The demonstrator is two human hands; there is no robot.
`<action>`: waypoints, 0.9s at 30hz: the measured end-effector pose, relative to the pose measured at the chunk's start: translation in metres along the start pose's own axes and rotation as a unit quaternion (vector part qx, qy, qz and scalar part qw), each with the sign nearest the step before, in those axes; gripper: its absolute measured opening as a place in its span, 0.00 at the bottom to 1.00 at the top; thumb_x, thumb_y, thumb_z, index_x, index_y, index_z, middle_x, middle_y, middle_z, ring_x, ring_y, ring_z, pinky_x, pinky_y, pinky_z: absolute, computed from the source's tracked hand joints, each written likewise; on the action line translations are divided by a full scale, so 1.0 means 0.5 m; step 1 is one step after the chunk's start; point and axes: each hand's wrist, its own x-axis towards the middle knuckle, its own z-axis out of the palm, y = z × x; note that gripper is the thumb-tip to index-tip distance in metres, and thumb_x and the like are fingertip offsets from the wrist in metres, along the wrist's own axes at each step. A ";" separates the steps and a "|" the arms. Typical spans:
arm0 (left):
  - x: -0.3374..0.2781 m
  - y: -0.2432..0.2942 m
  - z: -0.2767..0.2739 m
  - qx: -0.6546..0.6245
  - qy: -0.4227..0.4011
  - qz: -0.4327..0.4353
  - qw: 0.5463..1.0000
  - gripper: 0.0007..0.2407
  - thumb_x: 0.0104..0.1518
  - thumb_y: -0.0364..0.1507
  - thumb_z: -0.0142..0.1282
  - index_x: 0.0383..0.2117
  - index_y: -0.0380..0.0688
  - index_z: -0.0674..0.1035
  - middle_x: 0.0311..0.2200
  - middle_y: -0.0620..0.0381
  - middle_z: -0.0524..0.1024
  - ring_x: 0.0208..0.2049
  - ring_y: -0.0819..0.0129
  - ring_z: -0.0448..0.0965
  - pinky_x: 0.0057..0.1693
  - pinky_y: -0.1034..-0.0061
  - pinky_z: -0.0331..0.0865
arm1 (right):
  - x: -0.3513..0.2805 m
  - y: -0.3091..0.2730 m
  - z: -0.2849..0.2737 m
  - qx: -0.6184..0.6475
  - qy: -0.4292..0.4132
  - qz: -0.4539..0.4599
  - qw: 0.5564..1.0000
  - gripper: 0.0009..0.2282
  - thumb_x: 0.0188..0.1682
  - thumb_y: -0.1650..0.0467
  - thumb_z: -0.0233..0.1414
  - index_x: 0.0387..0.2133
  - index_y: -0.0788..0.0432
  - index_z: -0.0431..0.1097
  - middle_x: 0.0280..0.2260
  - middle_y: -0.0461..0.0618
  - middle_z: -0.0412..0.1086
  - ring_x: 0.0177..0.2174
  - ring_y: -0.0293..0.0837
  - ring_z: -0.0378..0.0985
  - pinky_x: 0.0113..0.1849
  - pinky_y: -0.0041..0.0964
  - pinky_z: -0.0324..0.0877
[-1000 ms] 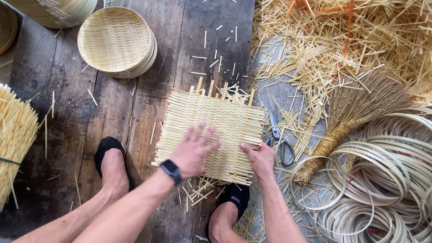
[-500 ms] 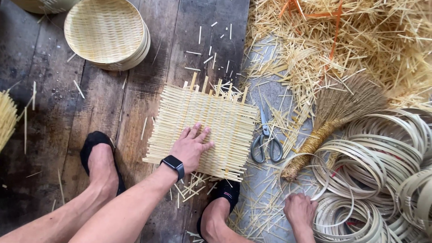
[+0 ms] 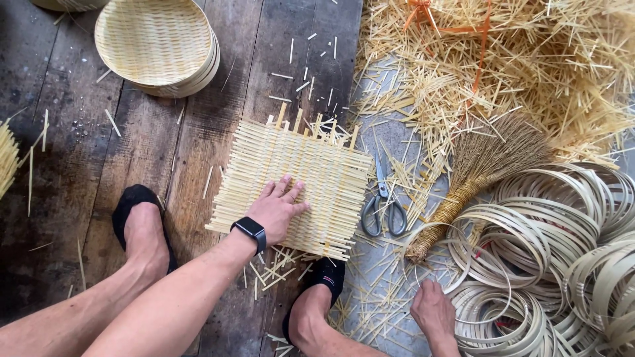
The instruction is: The person sits on the floor of a bamboo craft workshop and assembles round woven bamboo sieves. They trim the protruding ends of a woven bamboo panel with scissors, press the panel over a round wooden mold, bend a thin bamboo rim ring around the panel edge, and fit the rim onto the woven disc, repeating the process for another panel.
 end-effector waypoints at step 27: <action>-0.141 0.045 -0.173 -0.921 0.191 -0.055 0.334 0.13 0.62 0.34 0.56 0.45 0.38 0.79 0.14 0.69 0.61 0.16 0.81 0.57 0.23 0.84 0.51 | 0.050 -0.276 -0.715 0.505 -0.006 -0.160 0.848 0.21 0.56 0.61 0.41 0.58 0.61 0.59 0.47 0.53 0.72 0.41 0.40 0.79 0.41 0.37 0.78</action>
